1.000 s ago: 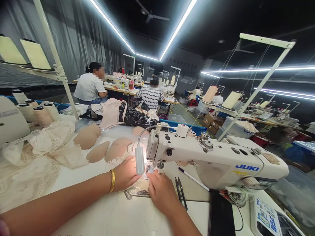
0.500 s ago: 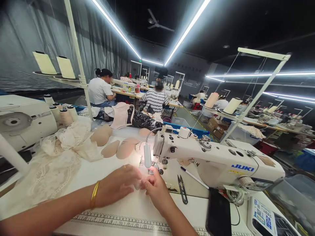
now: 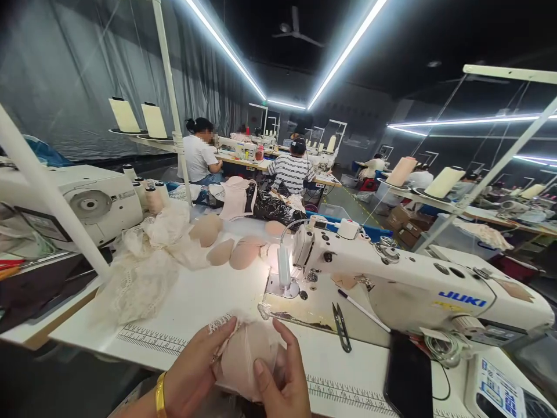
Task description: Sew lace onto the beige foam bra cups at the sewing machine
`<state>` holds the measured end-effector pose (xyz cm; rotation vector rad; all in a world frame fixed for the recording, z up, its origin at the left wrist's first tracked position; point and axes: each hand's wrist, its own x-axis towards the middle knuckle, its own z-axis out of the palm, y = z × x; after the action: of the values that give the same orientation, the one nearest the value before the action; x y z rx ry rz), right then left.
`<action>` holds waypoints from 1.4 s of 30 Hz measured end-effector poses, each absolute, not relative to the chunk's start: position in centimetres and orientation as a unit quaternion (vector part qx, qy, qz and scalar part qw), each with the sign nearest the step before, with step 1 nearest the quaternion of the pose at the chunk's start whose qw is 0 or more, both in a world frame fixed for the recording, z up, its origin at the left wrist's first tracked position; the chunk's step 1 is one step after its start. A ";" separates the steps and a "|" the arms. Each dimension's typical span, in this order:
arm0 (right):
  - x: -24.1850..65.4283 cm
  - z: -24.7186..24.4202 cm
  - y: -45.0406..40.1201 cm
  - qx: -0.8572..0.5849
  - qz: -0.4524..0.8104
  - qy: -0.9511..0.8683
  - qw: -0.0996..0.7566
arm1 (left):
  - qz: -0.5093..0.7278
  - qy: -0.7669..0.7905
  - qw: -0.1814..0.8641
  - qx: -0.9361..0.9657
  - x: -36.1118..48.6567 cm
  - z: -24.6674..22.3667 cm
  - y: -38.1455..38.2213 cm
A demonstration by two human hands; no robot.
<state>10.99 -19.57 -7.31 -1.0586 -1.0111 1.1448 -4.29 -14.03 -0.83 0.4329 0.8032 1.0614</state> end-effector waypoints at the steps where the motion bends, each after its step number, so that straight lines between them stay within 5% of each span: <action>1: 11.2 -7.1 -19.5 -0.462 0.483 -0.437 0.602 | 0.471 0.368 0.784 0.171 -4.2 -1.0 -14.0; 13: 11.6 -8.3 -18.8 -0.464 0.465 -0.436 0.615 | 0.423 0.383 0.817 0.084 -3.4 -1.0 -13.2; 33: 12.5 -8.6 -18.0 -0.463 0.507 -0.393 0.612 | 0.422 0.337 0.801 0.259 -2.6 -0.8 -12.9; 37: 14.4 -9.1 -17.6 -0.449 0.522 -0.462 0.558 | 0.399 0.311 0.803 0.315 -3.3 0.5 -11.8; 40: 17.1 -8.0 -15.7 -0.487 0.396 -0.585 0.514 | 0.318 0.228 0.760 0.518 -4.2 2.2 -10.0; 42: 18.9 -6.6 -13.3 -0.481 0.226 -0.707 0.467 | 0.226 0.181 0.637 0.714 -4.3 2.8 -8.2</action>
<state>18.89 -13.34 -6.60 -1.1793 -1.7351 0.5555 -4.28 -8.15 2.76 1.6314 0.4123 0.5159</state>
